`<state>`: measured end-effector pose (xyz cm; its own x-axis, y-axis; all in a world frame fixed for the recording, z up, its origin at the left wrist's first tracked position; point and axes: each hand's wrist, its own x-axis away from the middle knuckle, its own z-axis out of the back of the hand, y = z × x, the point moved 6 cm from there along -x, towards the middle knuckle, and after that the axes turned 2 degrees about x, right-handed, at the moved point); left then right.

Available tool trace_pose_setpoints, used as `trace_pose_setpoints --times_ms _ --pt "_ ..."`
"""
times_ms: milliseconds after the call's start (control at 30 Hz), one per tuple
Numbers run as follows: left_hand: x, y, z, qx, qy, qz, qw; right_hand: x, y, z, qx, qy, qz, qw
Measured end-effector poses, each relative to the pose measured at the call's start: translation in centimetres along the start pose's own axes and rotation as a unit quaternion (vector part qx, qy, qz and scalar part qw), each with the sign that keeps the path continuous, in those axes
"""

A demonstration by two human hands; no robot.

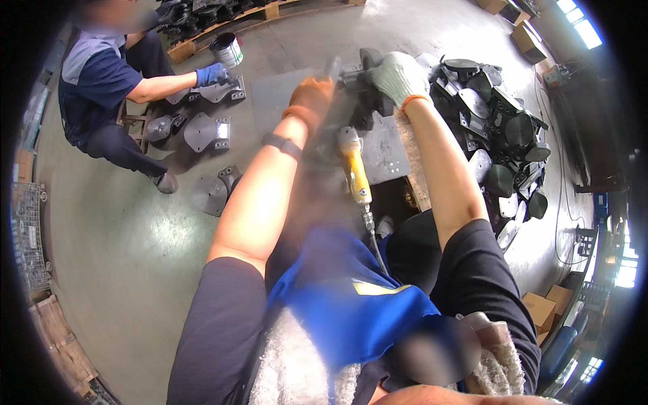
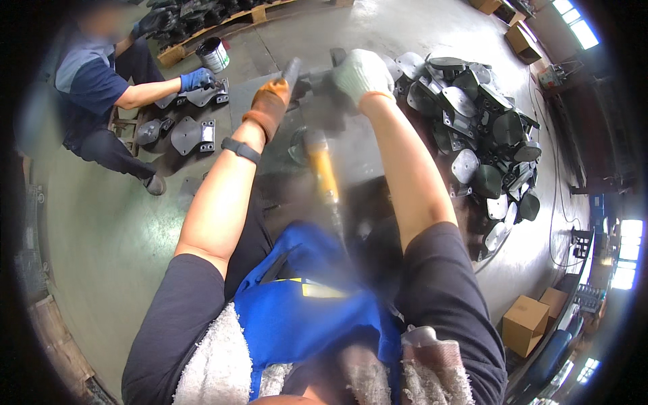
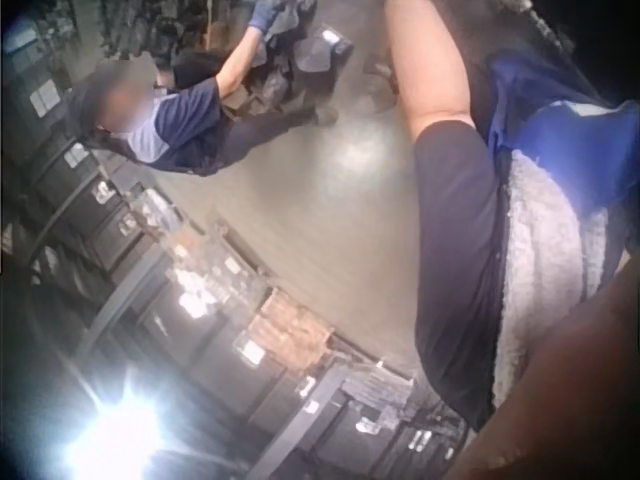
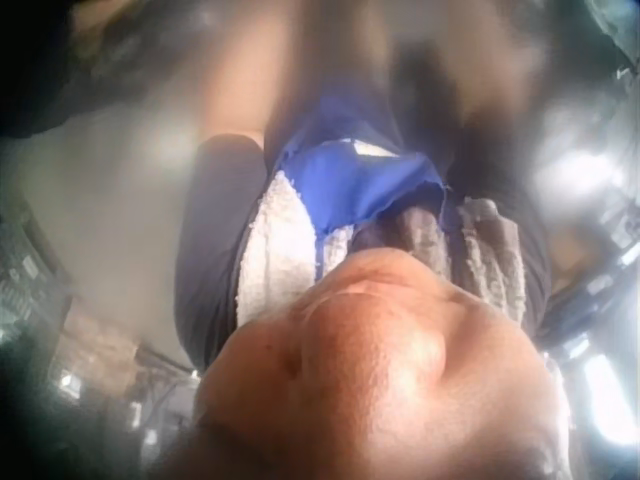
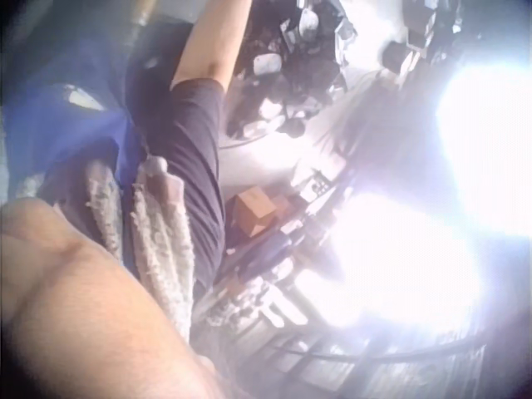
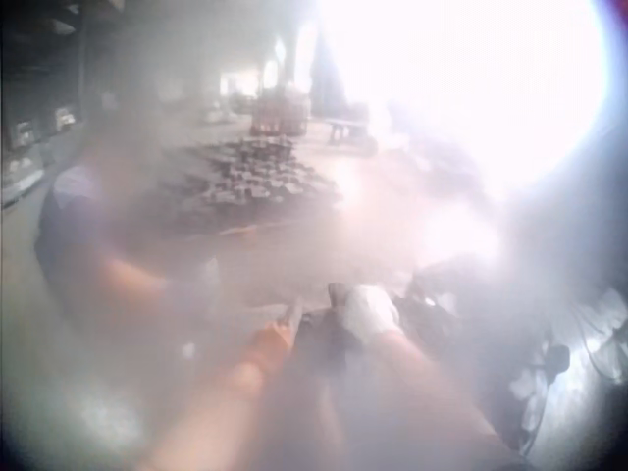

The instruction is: The person sits on the floor and uses a handheld angle grinder to smooth the edges of metal parts. They hold each part with a gloved hand, grind the edges, then place the finished piece on a nearby table before picking up the next one.

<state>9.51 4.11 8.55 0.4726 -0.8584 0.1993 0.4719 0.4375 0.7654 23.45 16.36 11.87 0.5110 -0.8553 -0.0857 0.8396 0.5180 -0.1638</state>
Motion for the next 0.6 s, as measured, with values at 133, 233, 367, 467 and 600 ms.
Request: trace_pose_setpoints --times_ms 133,233,367,467,600 --pt "-4.2 -4.7 -1.4 0.047 0.017 0.012 0.999 1.6 -5.6 0.7 0.041 -0.03 0.025 0.998" --pt "-4.6 -4.6 -2.2 0.082 -0.006 0.007 0.997 2.5 -3.6 -0.4 -0.194 -0.085 0.059 0.976" --pt "-6.2 -8.0 -0.2 0.031 0.014 0.066 0.997 8.1 0.3 -2.9 -0.15 -0.074 0.03 0.986" --pt "-6.7 -9.3 0.6 0.003 0.03 0.121 0.992 14.3 4.3 -6.9 -0.088 -0.146 -0.041 0.985" --pt "-7.1 -10.4 1.1 0.0 0.074 0.193 0.978 17.0 2.2 -10.9 -0.136 -0.298 -0.065 0.943"
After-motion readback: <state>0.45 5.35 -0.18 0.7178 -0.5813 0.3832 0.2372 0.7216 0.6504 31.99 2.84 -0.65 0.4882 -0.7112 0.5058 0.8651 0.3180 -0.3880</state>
